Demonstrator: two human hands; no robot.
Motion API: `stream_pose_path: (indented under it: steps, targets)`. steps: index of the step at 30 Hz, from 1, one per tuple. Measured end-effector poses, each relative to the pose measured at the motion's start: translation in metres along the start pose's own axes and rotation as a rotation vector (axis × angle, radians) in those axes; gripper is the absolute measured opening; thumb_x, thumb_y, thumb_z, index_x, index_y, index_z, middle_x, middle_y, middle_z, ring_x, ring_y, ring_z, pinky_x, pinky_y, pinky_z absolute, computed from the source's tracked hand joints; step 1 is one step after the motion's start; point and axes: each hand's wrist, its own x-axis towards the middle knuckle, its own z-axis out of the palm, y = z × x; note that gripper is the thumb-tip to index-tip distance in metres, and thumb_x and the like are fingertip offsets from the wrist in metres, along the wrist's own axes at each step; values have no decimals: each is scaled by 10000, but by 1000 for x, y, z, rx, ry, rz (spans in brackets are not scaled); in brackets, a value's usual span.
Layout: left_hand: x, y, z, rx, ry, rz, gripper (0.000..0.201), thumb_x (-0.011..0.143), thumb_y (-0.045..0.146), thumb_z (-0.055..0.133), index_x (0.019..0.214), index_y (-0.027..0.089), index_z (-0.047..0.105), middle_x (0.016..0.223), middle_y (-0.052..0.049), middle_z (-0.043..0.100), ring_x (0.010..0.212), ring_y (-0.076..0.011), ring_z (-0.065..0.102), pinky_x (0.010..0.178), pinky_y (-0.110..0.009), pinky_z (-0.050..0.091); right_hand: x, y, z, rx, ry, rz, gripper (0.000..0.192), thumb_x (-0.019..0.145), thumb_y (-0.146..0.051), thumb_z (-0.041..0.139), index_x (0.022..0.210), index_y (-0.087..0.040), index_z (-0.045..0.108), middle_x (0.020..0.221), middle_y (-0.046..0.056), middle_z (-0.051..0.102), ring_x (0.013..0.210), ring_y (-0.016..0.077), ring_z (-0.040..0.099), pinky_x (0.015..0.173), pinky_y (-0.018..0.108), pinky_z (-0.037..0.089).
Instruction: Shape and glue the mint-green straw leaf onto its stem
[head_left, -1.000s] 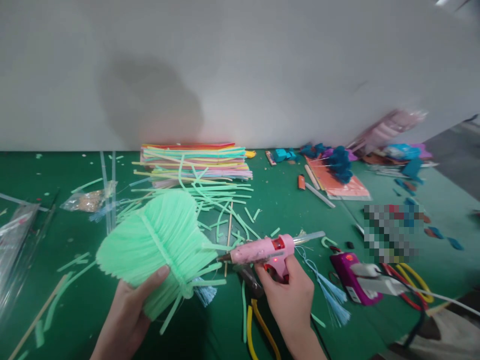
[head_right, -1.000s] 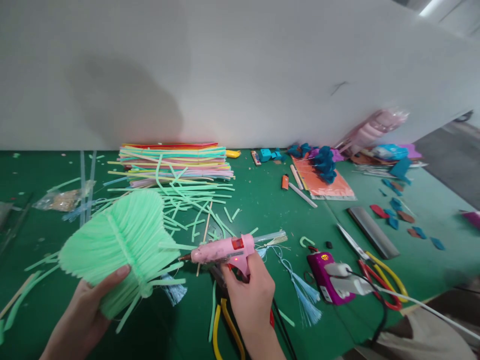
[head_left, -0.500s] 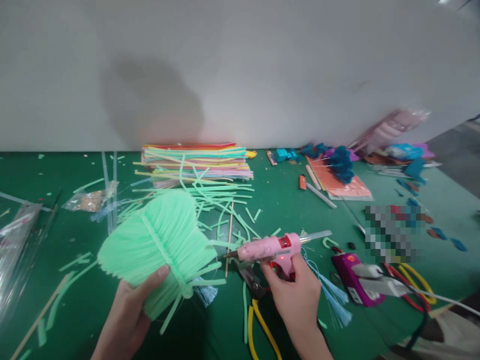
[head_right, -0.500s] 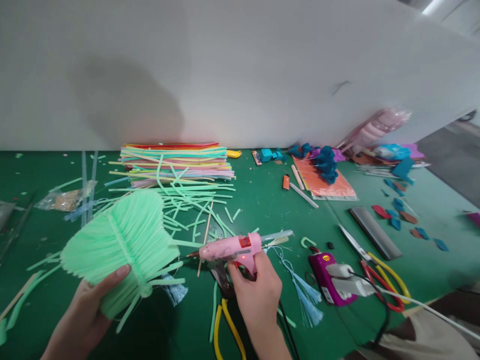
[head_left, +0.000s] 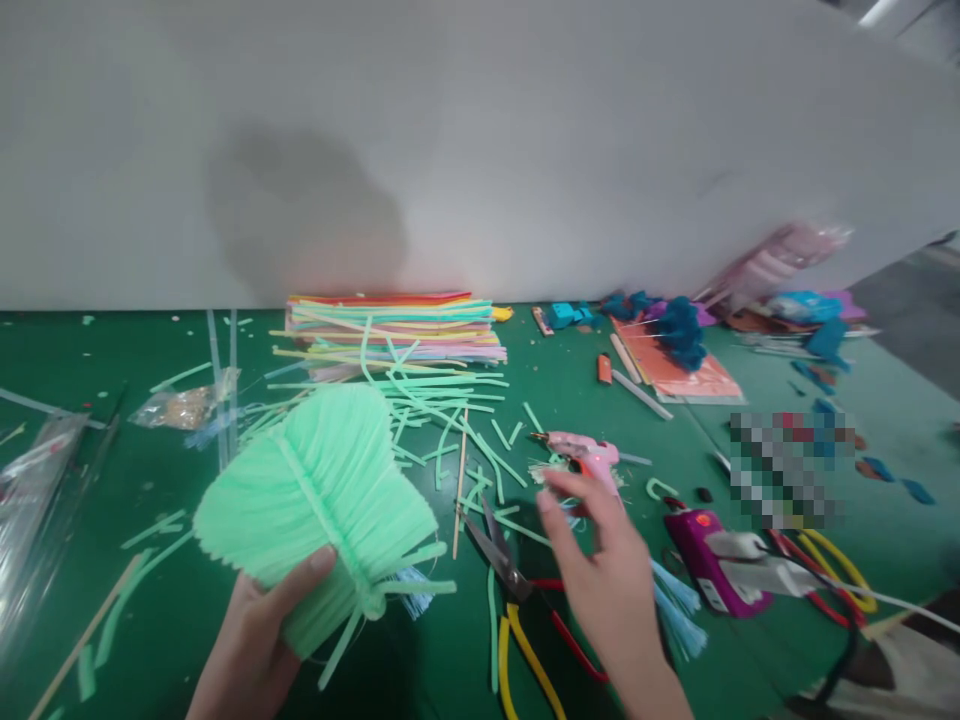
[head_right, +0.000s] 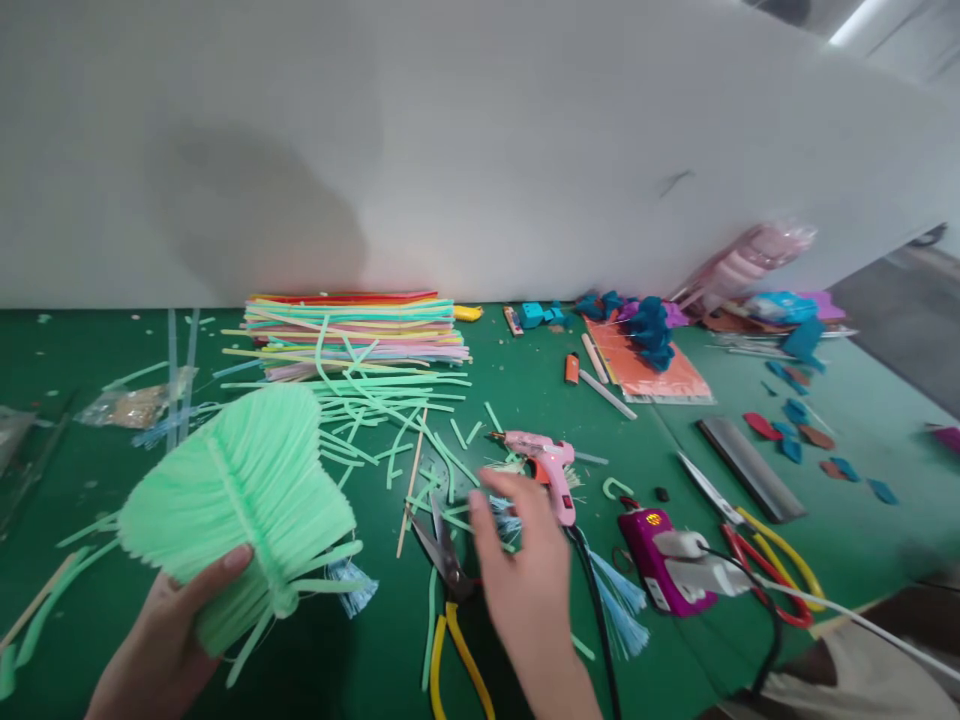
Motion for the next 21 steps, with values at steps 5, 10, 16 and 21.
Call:
stream_pose_path:
  steps: [5, 10, 16, 21]
  targets:
    - [-6, -3, 0, 33, -36, 43, 814, 494, 150, 875, 1266, 181, 621, 784, -57, 797, 745, -360, 757, 525, -346, 636, -26, -38, 28, 935, -770, 511, 286, 791, -467, 751, 881, -196, 760, 800, 39, 702, 668, 115, 575, 628, 223, 433]
    - [-10, -2, 1, 7, -52, 22, 923, 454, 169, 906, 1320, 165, 585, 779, -66, 798, 651, -346, 751, 470, -321, 620, -31, -36, 49, 1217, -955, 733, 374, 591, -432, 901, 788, -156, 743, 721, 24, 689, 600, 84, 569, 546, 180, 400]
    - [-11, -1, 1, -16, -37, 26, 935, 431, 182, 919, 1310, 175, 600, 771, -61, 798, 697, -359, 754, 514, -334, 633, -34, -37, 50, 1220, -799, 680, 340, 564, -326, 929, 748, -162, 695, 638, -29, 619, 546, 62, 485, 546, 180, 362]
    - [-13, 0, 4, 1, -52, 34, 897, 426, 221, 934, 1269, 180, 630, 765, -59, 797, 788, -376, 753, 559, -352, 643, -33, -41, 42, 1088, -659, 541, 287, 597, -306, 909, 705, -168, 682, 596, -50, 552, 547, 64, 414, 532, 181, 333]
